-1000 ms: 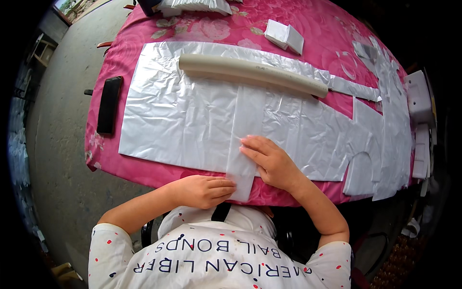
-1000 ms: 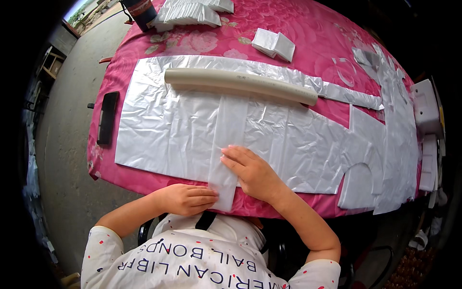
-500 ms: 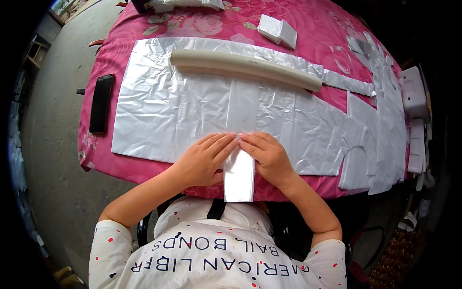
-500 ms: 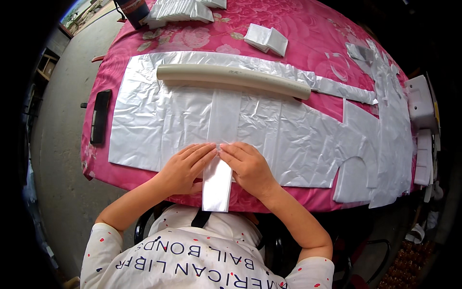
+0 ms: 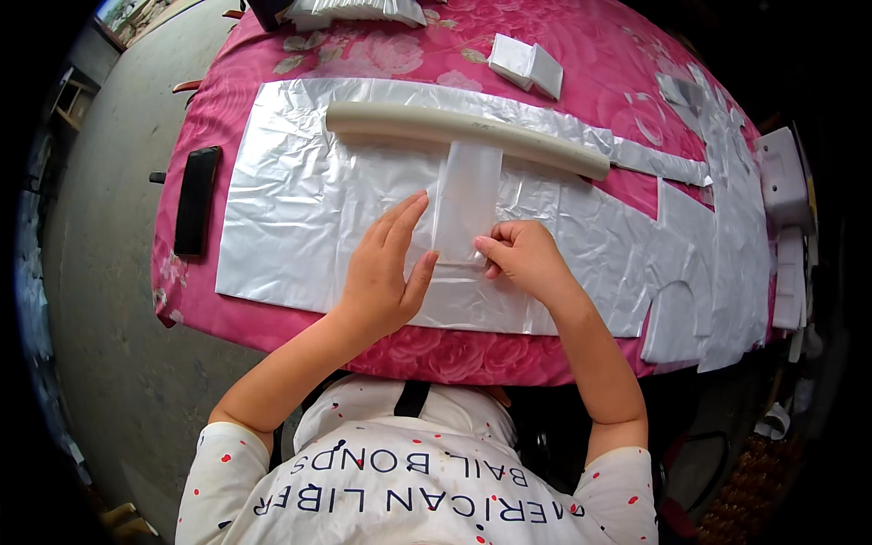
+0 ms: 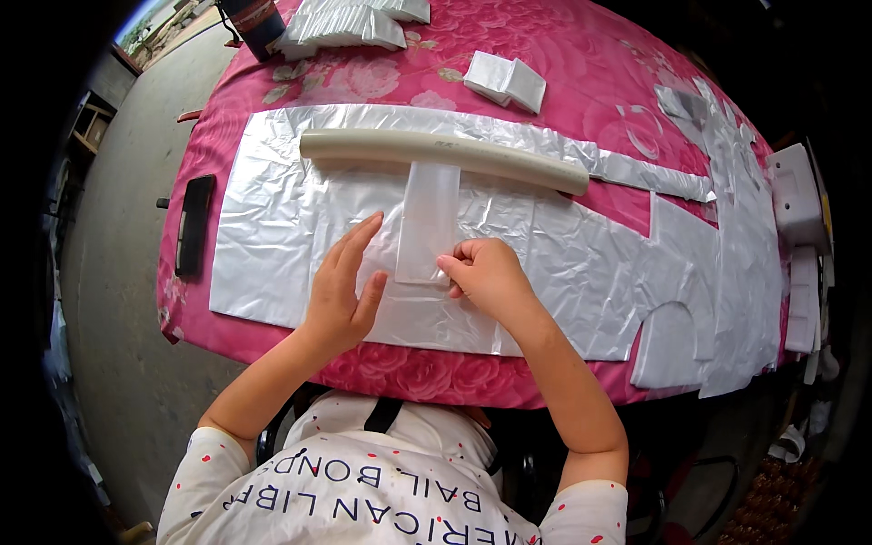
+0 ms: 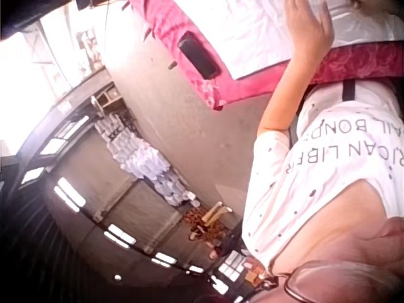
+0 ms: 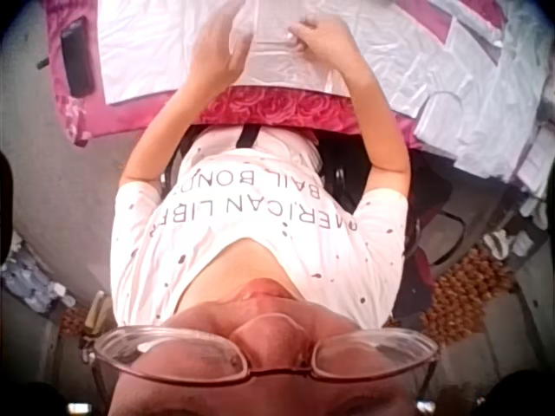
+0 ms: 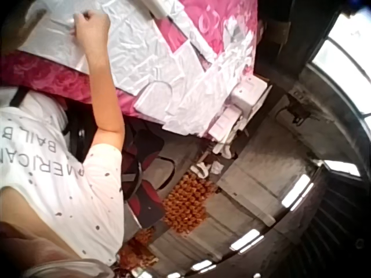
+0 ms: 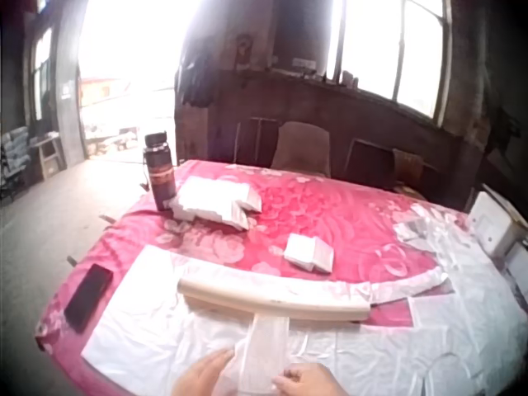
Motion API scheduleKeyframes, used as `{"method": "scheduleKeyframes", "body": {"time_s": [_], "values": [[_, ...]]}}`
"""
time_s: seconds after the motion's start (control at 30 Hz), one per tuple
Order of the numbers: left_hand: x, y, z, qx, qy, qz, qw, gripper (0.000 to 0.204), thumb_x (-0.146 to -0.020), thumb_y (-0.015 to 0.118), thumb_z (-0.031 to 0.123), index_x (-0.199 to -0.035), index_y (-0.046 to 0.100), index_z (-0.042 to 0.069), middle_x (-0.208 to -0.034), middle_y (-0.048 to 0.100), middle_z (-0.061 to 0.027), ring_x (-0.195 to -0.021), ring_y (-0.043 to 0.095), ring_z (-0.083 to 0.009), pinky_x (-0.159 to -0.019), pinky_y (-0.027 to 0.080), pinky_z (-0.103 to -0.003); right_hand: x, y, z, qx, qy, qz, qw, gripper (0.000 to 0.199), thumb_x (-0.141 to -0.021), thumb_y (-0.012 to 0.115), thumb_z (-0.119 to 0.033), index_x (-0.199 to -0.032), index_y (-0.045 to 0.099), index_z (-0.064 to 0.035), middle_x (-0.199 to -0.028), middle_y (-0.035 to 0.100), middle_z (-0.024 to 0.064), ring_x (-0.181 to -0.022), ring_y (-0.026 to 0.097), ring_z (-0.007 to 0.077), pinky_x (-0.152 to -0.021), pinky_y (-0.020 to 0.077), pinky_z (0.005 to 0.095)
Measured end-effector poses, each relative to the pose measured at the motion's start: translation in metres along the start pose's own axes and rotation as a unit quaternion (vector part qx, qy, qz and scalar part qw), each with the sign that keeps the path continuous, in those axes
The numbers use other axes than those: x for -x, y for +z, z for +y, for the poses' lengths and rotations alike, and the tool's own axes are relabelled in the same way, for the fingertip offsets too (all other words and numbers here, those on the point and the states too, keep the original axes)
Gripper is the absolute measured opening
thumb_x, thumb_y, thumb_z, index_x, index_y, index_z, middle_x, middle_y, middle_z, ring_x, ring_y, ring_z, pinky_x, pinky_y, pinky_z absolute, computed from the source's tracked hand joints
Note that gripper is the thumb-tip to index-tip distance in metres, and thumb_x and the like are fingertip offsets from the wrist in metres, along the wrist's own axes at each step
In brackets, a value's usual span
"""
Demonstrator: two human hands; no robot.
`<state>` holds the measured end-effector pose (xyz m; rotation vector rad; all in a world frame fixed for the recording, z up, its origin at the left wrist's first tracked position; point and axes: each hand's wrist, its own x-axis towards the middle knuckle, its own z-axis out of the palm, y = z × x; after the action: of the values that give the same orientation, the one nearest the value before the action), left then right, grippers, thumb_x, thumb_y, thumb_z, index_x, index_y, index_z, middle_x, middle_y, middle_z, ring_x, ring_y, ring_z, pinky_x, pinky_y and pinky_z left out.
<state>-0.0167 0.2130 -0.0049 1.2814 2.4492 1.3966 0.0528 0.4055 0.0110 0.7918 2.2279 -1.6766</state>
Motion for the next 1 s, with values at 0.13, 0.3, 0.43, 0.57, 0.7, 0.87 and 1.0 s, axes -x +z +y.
{"method": "scheduleKeyframes", "body": {"time_s": [0.13,0.3,0.43,0.57,0.7,0.87,1.0], "values": [[0.007,0.021,0.011,-0.179,0.076,-0.179,0.964,0.066,-0.082,0.058,0.025,-0.135,0.031,-0.004,-0.144,0.026,-0.0203,-0.135,0.023,-0.0329,-0.11,0.019,-0.043,-0.011,-0.005,0.0,0.018,0.026,-0.039,0.999,0.02,-0.085,0.062,-0.017,-0.076,0.062,0.0016,-0.063,0.059,0.002,-0.053,0.057,0.0068,-0.049,0.0416,0.0203],[0.018,0.037,0.008,-0.239,0.022,-0.178,0.954,0.074,-0.083,0.055,0.036,-0.137,0.026,-0.006,-0.145,0.023,-0.0219,-0.136,0.02,-0.0326,-0.11,0.015,-0.044,-0.008,-0.003,0.001,0.004,0.034,-0.026,0.999,0.02,-0.079,0.067,-0.018,-0.079,0.061,0.0016,-0.062,0.061,0.0053,-0.055,0.06,0.0103,-0.051,0.0439,0.0236],[0.02,0.037,0.008,-0.261,0.014,-0.174,0.949,0.075,-0.084,0.053,0.039,-0.136,0.026,-0.007,-0.145,0.022,-0.0221,-0.136,0.019,-0.0328,-0.11,0.015,-0.044,0.008,0.001,0.003,0.15,-0.071,0.07,0.984,0.03,-0.071,0.073,-0.018,-0.092,0.06,0.0004,-0.077,0.064,0.0096,-0.068,0.062,0.017,-0.061,0.0475,0.0287],[0.015,0.035,0.009,-0.245,0.023,-0.169,0.954,0.071,-0.083,0.055,0.037,-0.133,0.032,-0.008,-0.142,0.029,-0.0228,-0.133,0.026,-0.0333,-0.109,0.018,-0.044,0.009,0.004,0.015,0.315,-0.291,0.199,0.881,0.047,-0.066,0.075,-0.018,-0.106,0.057,-0.0018,-0.105,0.06,0.0134,-0.092,0.058,0.0253,-0.081,0.0467,0.0366],[0.003,0.028,0.008,-0.231,0.041,-0.163,0.958,0.064,-0.079,0.06,0.032,-0.126,0.042,-0.008,-0.134,0.04,-0.0229,-0.127,0.036,-0.0331,-0.106,0.026,-0.043,-0.002,-0.009,0.019,0.403,-0.498,0.115,0.759,0.048,-0.068,0.069,-0.011,-0.114,0.056,-0.0026,-0.121,0.054,0.0128,-0.11,0.052,0.0285,-0.095,0.0413,0.0404],[0.003,0.024,0.001,-0.22,0.109,-0.105,0.964,0.044,-0.075,0.065,0.021,-0.11,0.055,-0.005,-0.123,0.051,-0.017,-0.114,0.049,-0.0289,-0.098,0.037,-0.04,-0.015,-0.013,0.012,0.346,-0.466,0.051,0.813,0.045,-0.068,0.056,0.001,-0.113,0.057,-0.0025,-0.123,0.054,0.0105,-0.113,0.051,0.0283,-0.096,0.0415,0.0385],[0.006,0.025,-0.011,-0.194,0.173,-0.074,0.963,0.026,-0.071,0.066,0.011,-0.094,0.06,0.0,-0.106,0.058,-0.0098,-0.094,0.057,-0.0233,-0.082,0.048,-0.034,-0.024,-0.015,0.016,0.318,-0.46,0.048,0.828,0.046,-0.064,0.055,0.002,-0.11,0.059,-0.0015,-0.12,0.056,0.01,-0.11,0.053,0.0277,-0.093,0.0439,0.0366]]}}
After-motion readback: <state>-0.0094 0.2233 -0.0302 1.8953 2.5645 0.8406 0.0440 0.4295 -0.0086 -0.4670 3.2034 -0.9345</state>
